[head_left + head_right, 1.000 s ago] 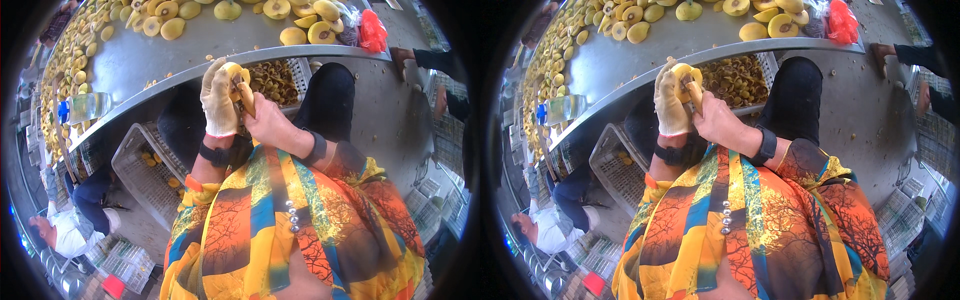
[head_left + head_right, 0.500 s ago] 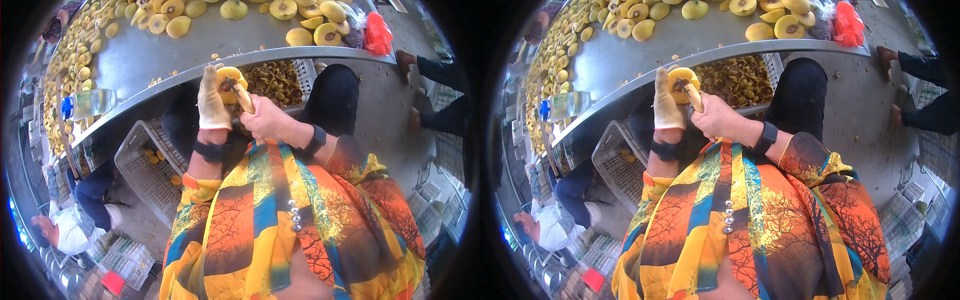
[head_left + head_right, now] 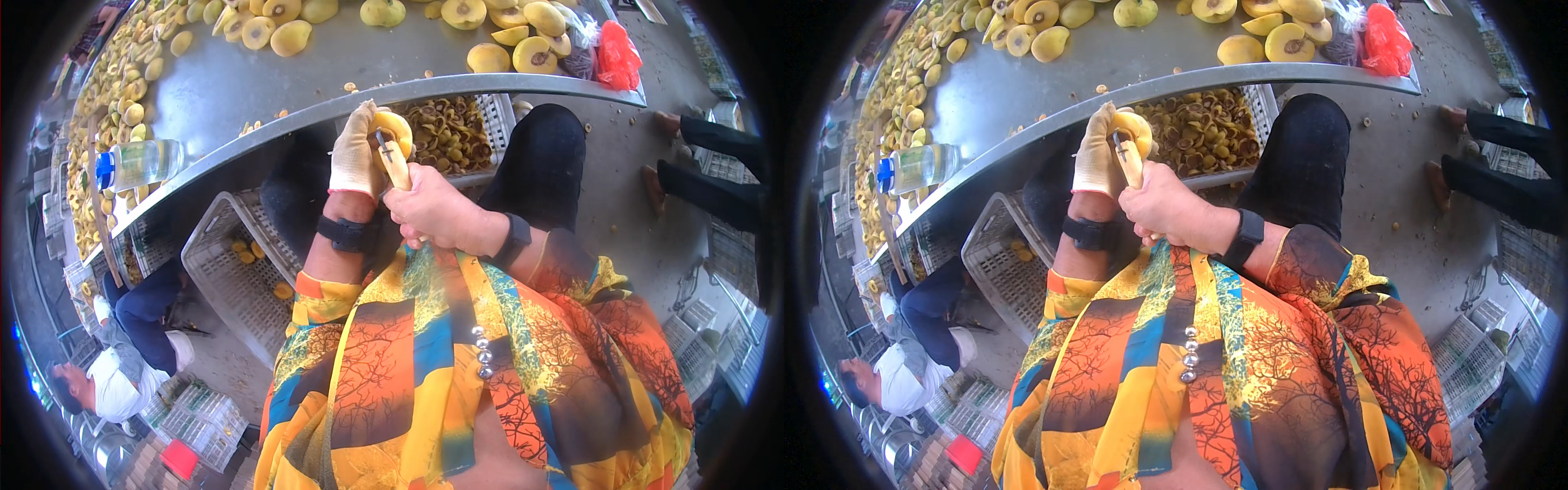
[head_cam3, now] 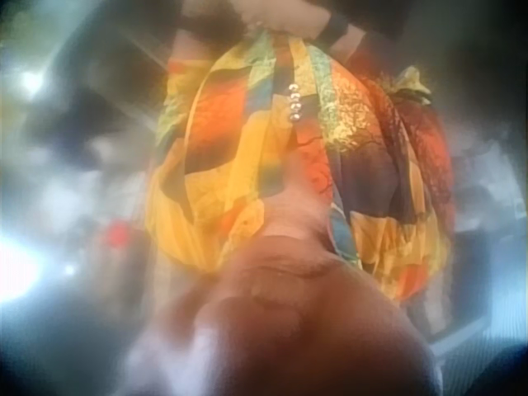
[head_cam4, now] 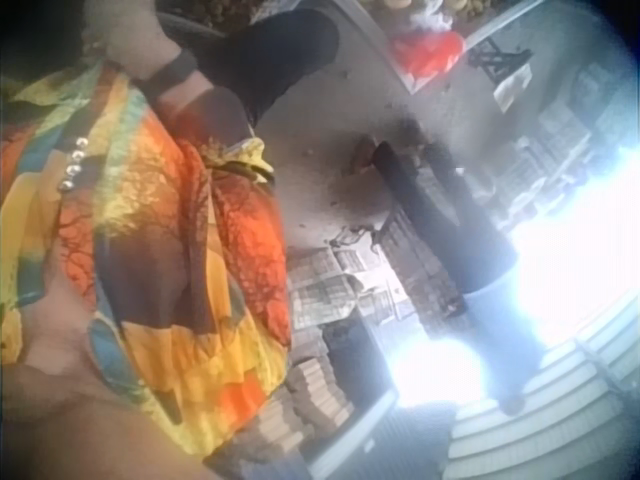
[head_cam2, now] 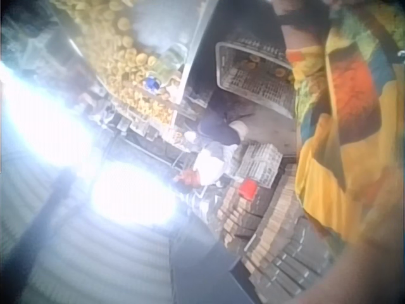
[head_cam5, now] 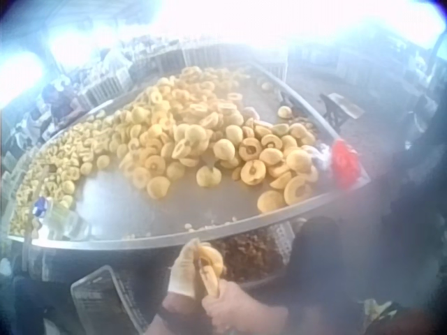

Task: The person pits peaches using a hand tool. They take halved peaches from a table, remove the pits with the tool, and drop the pitted fruit into a crate while discarding the pits into a central tray.

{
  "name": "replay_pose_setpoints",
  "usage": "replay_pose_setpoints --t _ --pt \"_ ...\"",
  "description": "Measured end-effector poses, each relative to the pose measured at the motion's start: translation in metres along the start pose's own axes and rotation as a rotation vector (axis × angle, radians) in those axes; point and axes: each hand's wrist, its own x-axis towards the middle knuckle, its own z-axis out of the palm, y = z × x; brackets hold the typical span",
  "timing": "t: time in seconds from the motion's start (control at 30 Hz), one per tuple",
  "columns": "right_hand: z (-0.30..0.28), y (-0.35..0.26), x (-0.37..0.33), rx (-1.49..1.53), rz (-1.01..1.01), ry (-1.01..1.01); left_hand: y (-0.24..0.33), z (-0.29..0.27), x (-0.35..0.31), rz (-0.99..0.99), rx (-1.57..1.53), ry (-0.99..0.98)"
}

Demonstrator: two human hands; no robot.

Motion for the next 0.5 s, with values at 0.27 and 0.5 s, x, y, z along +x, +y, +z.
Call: replay_pose_setpoints --t 0.27,0.5 --pt "-0.006 0.003 -0.001 0.064 0.059 -0.101 -0.007 -0.004 0.003 -0.057 0.083 -0.06" --pt "-0.003 0.005 0.001 0.056 -0.007 -0.132 0.002 -0.007 -0.001 -0.041 0.012 -0.073"
